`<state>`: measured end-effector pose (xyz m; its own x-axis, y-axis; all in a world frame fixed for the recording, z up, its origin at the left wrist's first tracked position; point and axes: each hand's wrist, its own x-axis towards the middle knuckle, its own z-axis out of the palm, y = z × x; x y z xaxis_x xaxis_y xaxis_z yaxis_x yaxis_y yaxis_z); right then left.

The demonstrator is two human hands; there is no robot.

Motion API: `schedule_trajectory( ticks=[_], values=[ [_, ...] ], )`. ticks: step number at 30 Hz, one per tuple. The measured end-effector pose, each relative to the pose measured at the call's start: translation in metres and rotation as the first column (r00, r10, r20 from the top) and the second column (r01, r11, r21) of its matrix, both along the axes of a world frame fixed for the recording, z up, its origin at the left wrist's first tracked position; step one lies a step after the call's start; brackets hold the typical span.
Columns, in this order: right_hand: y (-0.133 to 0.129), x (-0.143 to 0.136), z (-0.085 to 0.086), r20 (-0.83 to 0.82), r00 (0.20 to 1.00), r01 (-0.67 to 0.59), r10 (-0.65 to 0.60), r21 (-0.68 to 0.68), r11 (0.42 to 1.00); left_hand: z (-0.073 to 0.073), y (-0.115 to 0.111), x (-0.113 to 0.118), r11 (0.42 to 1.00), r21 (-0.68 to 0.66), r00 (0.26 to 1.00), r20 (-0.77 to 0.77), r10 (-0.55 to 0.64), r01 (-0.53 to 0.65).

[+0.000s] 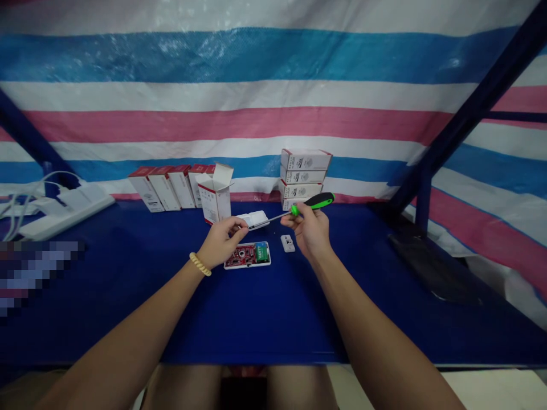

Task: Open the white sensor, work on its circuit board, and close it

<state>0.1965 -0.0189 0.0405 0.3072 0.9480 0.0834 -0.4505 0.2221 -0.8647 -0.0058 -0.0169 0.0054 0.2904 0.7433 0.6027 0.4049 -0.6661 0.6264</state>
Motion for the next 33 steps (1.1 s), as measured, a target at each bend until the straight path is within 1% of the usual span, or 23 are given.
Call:
schedule_trajectory(
  ticks=[5, 9, 12, 15, 17, 20, 24, 28, 33],
  values=[
    [0.002, 0.001, -0.005, 0.028, 1.000, -0.009, 0.009, -0.005, 1.000, 0.002, -0.002, 0.001, 1.000, -0.016, 1.000, -0.018, -0.012, 0.012],
    [0.003, 0.001, -0.006, 0.042, 0.999, -0.017, 0.017, 0.002, 1.000, 0.001, -0.003, 0.002, 0.999, -0.038, 1.000, 0.003, -0.016, 0.016],
    [0.003, 0.001, -0.006, 0.022, 0.999, -0.025, 0.025, 0.005, 1.000, -0.001, -0.002, 0.003, 0.994, -0.110, 0.998, 0.055, -0.021, 0.027],
    [0.003, 0.002, -0.008, 0.034, 0.999, -0.037, 0.037, 0.003, 0.999, -0.004, -0.001, 0.003, 0.978, -0.195, 0.991, 0.126, -0.044, 0.068],
    [0.003, 0.002, -0.010, 0.039, 0.998, -0.041, 0.041, -0.005, 0.999, -0.004, 0.000, 0.004, 0.972, -0.218, 0.986, 0.159, -0.052, 0.087],
    [0.003, 0.001, -0.011, -0.002, 0.999, -0.033, 0.033, -0.038, 0.999, -0.005, 0.001, 0.003, 0.975, -0.216, 0.985, 0.172, -0.023, 0.061],
    [0.001, -0.003, -0.009, -0.055, 0.998, -0.018, 0.015, -0.049, 0.999, -0.005, 0.002, 0.001, 0.979, -0.206, 0.988, 0.152, 0.019, 0.013],
    [0.000, -0.004, -0.006, -0.079, 0.997, -0.010, 0.006, -0.052, 0.999, -0.006, 0.002, 0.002, 0.985, -0.173, 0.993, 0.114, 0.001, 0.019],
    [0.002, -0.003, -0.011, -0.047, 0.998, -0.031, 0.029, -0.026, 0.999, -0.004, 0.000, 0.003, 0.990, -0.141, 0.996, 0.088, -0.008, 0.020]
  ],
)
